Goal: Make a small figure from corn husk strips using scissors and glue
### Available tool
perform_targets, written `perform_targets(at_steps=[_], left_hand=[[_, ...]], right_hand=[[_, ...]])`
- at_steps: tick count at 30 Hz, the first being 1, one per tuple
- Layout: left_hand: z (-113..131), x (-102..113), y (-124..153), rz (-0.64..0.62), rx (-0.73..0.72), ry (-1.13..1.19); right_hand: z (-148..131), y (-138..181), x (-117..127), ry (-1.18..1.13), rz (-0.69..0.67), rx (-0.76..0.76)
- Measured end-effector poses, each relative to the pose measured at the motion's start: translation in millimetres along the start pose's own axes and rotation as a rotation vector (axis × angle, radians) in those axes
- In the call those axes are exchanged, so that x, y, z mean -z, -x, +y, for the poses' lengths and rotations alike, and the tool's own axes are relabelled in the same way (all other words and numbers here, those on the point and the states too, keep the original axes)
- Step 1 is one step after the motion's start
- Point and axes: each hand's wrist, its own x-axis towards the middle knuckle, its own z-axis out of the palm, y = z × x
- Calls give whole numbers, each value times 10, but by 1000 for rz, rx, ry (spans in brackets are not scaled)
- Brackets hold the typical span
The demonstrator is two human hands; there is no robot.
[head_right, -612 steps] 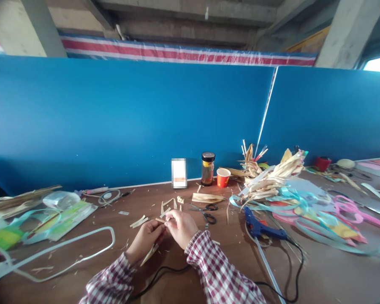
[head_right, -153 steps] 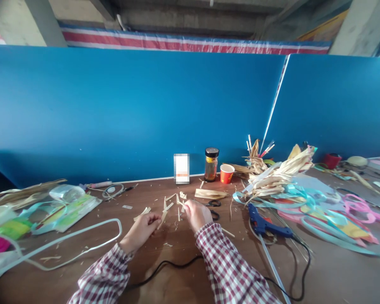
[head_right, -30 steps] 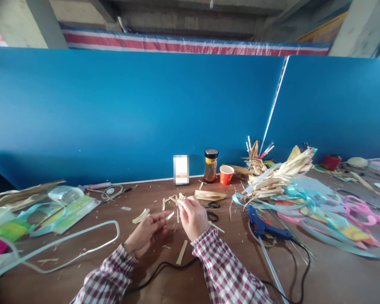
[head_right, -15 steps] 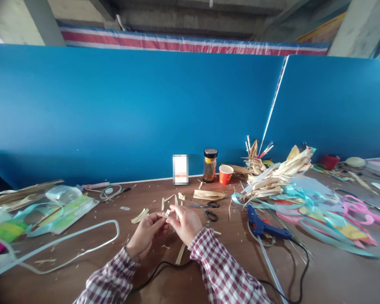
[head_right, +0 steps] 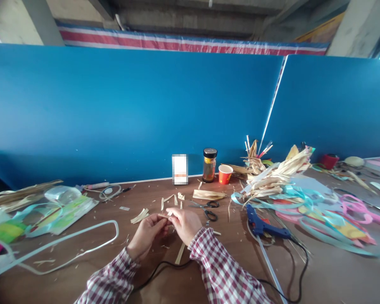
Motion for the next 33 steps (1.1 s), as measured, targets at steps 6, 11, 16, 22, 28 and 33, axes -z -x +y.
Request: perform_targets(at_steps=[6,11,16,22,28,33], left_hand=[[-21,-6,6,-22,71,-44],[-34,-30,1,-31,88,-85],[-14,-66,15,-1,33,-107],[31,-56,47,34,54,7],[25,-46,27,36,35,48],[-37,-98,40,-2,-9,-22]], right_hand=[[-33,3,-23,-1,37,-6],[-77,9,-18,123,50,-27],[-10,-51,20,226,66,-62],[325,-123,178,96,353,-174],[99,-57,131,-208,167,-5],[-58,-24,109,-163,-10,-34]])
